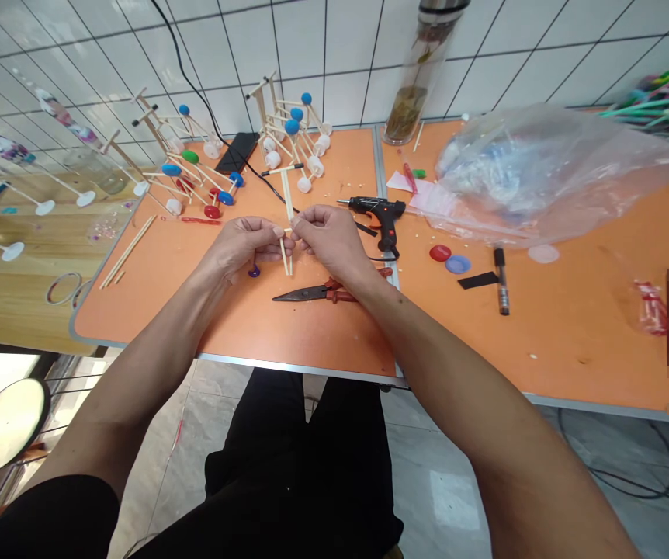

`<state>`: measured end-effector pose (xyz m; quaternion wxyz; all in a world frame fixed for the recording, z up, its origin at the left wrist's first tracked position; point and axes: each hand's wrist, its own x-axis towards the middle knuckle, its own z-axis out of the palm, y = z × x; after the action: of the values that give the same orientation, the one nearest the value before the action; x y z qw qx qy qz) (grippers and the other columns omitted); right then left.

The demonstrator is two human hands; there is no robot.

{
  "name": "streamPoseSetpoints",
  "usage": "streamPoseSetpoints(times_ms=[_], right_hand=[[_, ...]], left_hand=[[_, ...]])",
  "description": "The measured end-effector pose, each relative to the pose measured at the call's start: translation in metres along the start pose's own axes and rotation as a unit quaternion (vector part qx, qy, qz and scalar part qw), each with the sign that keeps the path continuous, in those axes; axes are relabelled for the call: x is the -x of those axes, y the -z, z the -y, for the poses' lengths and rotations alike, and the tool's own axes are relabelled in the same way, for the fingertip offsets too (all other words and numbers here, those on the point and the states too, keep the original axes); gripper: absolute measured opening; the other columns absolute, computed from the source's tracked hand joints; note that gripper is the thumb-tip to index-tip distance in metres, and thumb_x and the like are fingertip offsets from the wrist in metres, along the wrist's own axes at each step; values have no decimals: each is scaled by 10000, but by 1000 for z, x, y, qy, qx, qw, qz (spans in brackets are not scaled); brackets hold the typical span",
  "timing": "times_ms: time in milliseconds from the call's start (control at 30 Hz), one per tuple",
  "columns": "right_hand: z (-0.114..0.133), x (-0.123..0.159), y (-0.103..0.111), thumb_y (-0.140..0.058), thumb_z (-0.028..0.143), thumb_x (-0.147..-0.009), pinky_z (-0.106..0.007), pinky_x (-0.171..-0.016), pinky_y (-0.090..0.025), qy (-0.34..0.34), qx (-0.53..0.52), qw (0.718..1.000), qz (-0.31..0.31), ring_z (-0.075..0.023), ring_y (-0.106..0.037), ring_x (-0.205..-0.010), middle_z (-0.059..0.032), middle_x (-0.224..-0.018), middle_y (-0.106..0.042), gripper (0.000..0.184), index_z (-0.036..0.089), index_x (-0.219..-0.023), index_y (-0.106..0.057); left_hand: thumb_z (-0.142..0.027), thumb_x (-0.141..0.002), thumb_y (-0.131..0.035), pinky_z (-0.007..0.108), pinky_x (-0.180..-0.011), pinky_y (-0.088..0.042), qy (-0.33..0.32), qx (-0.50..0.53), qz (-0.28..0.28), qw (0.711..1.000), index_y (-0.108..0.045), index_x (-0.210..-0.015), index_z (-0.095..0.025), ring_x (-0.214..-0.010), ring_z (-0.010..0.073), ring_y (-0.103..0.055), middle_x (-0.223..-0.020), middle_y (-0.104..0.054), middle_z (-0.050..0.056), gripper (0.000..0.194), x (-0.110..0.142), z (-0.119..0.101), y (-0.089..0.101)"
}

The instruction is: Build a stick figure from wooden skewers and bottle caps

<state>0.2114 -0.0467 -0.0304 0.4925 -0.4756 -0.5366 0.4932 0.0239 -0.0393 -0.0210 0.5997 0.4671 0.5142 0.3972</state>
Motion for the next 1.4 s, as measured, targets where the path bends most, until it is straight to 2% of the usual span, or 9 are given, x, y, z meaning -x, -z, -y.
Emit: streamPoseSetpoints(times_ms=[200,367,533,633,800,933,1100,1267,1400], right_hand=[[5,1,3,-892,298,-937,-237,-600,-467,-7,32,999,31,-112,-587,-619,-11,-712,-731,298,207,-722,-707],[11,5,0,-848,250,-965,-230,-625,-488,-11,48,997,66,-104,-591,-626,-20,-748,-771,231,190,-759,-762],[6,1,2,-765,316,-1043,-247,-648,-531,-7,38,995,87,-130,-656,-684,-58,-874,-828,208,202,-872,-790],[-3,-2,3,-753,262,-1006,-283,-692,-522,25,138,989,51,-163,-676,-728,-41,-870,-813,99,220,-918,-772],[-7,3,-4,-745,278,-959,-341,-735,-417,70,421,901,75,-247,-695,-869,-67,-959,-826,57,228,-945,-767],[-2,11,-11,-676,192,-950,-355,-684,-337,40,514,849,115,-294,-721,-922,-106,-1126,-842,213,240,-1135,-771],[4,16,-9,-602,87,-931,-374,-668,-297,41,577,804,140,-335,-742,-960,-142,-1147,-840,363,226,-1229,-755],[7,17,-5,-589,95,-936,-384,-691,-349,36,560,812,162,-348,-746,-1019,-151,-1242,-841,399,196,-1294,-734],[3,14,-1,-563,105,-955,-388,-777,-416,54,532,837,112,-352,-750,-1101,-176,-1309,-833,450,163,-1366,-736]], left_hand=[[-565,-745,-1047,258,-794,-663,-28,-7,27,999,-786,-932,-185,-859,201,-857,-962,-884,96,497,-3,4,7],[-535,-723,-1077,273,-838,-673,-42,4,68,997,-822,-902,-173,-880,216,-860,-902,-866,85,478,-4,10,10],[-472,-729,-1075,273,-842,-688,-50,26,34,998,-788,-831,-169,-858,203,-860,-851,-855,64,430,-4,3,13],[-422,-763,-1035,278,-836,-694,-38,28,-18,999,-758,-832,-168,-859,209,-869,-847,-854,65,382,-2,-8,18],[-371,-785,-974,300,-863,-708,-12,57,-66,996,-741,-921,-183,-905,227,-884,-897,-868,66,329,1,-21,27],[-344,-798,-955,276,-811,-701,-7,71,-73,995,-729,-937,-186,-899,230,-885,-925,-879,78,309,-1,-20,29],[-341,-828,-930,252,-753,-679,-9,80,-72,994,-706,-923,-187,-884,222,-884,-972,-892,97,288,-7,-13,29],[-342,-850,-902,260,-724,-669,-5,86,-73,994,-689,-926,-194,-884,228,-882,-1004,-897,112,270,-12,-7,29],[-299,-882,-851,258,-692,-657,-2,95,-74,993,-646,-917,-199,-859,224,-877,-984,-889,117,231,-14,-6,28]])
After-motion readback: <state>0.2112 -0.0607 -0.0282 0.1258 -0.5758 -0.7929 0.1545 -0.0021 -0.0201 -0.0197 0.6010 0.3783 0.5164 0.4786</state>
